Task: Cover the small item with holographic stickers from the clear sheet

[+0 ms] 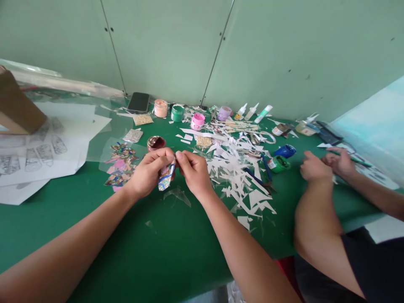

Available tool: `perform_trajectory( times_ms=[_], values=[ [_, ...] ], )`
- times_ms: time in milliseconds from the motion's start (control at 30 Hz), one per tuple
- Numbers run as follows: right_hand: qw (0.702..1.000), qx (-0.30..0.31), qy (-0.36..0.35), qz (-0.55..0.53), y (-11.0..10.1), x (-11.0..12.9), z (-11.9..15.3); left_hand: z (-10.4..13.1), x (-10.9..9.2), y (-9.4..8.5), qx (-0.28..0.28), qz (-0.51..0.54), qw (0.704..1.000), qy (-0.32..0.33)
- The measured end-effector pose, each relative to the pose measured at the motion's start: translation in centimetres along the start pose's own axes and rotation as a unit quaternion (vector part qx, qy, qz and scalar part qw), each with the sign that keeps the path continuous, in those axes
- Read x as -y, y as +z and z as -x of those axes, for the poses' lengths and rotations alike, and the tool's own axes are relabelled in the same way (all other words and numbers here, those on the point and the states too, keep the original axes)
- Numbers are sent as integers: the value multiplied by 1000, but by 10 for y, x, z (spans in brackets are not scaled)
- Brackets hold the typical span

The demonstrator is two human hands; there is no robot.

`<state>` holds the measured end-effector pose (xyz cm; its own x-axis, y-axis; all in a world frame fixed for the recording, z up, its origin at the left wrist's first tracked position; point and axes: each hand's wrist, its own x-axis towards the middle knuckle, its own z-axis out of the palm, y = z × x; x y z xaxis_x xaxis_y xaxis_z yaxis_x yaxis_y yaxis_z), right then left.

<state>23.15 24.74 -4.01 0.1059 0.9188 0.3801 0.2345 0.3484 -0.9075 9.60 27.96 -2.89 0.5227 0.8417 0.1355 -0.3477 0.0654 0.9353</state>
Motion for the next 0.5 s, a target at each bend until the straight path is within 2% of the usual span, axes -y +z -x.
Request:
perform_trajectory(
  times_ms=[300, 500],
  values=[
    [992, -56, -48, 98, 1, 2, 3, 0, -4, -1, 5, -10, 1000, -23],
    [991, -45, -63, 105, 1, 4, 4, 0, -4, -1, 6, -14, 999, -39]
  ],
)
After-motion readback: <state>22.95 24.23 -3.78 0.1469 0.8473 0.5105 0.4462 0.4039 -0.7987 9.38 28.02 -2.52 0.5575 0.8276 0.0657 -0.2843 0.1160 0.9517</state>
